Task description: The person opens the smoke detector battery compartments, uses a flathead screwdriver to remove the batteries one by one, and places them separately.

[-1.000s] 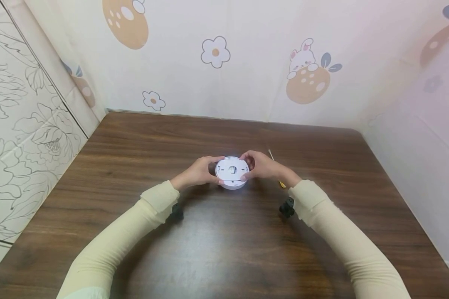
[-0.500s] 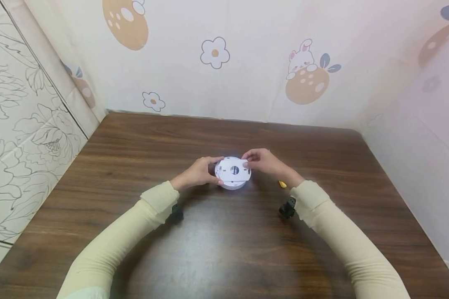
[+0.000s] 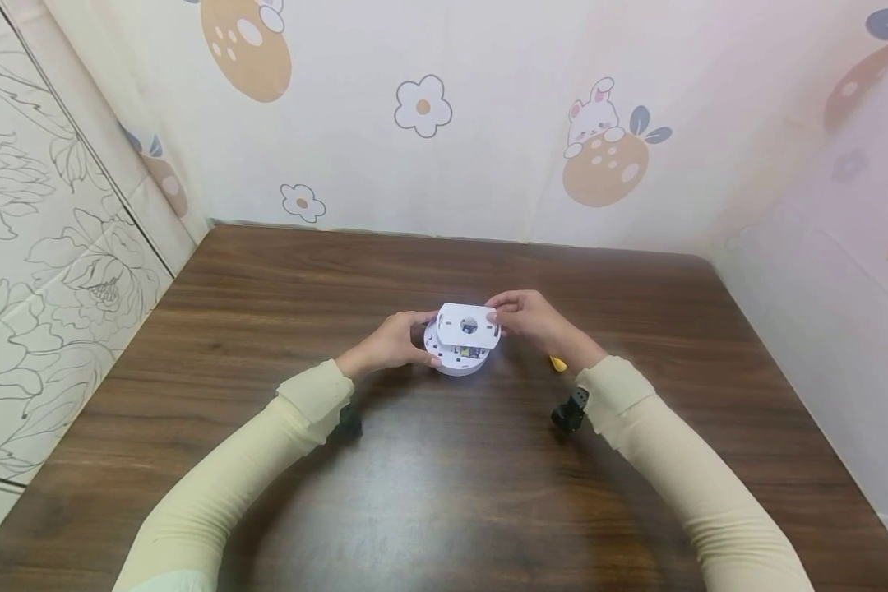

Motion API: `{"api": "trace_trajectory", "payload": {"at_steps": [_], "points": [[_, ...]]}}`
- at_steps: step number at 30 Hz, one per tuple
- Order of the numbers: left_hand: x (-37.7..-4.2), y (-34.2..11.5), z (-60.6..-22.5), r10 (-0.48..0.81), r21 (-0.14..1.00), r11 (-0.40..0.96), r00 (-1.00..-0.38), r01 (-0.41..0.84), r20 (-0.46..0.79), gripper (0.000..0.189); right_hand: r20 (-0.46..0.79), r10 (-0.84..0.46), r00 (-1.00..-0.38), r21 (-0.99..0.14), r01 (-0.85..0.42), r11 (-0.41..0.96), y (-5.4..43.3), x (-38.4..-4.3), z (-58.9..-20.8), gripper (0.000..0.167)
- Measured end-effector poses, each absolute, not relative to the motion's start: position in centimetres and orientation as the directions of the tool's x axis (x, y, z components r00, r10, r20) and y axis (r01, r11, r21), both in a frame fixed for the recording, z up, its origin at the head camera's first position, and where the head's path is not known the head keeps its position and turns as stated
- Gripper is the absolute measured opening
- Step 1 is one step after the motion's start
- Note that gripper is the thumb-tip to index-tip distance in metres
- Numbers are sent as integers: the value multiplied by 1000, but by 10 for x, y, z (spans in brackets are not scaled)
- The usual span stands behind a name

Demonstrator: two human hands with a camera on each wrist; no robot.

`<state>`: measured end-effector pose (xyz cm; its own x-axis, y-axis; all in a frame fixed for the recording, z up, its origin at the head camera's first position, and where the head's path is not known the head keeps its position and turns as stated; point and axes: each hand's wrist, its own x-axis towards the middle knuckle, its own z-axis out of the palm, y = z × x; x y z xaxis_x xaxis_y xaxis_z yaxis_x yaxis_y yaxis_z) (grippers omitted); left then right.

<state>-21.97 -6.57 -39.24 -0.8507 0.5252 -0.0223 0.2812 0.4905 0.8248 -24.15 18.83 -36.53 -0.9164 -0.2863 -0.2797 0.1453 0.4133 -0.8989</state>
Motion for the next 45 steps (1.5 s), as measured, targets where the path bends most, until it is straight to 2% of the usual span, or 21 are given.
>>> {"api": "trace_trajectory", "payload": {"at_steps": [23,34,45], "points": [[-218,-66,-391,517,815,508,-856,280,-28,81,-289,-64,-955,-920,259,295,199,-263,-365,35],[-217,-67,-391,514,821,504,-857,268,-37,81,-291,16,-957,-912,282,299,206,-274,-369,42],[-218,-67,-391,507,819,515,-861,253,-53,82,-294,59,-954,-908,298,294,207,-286,-378,40]]}}
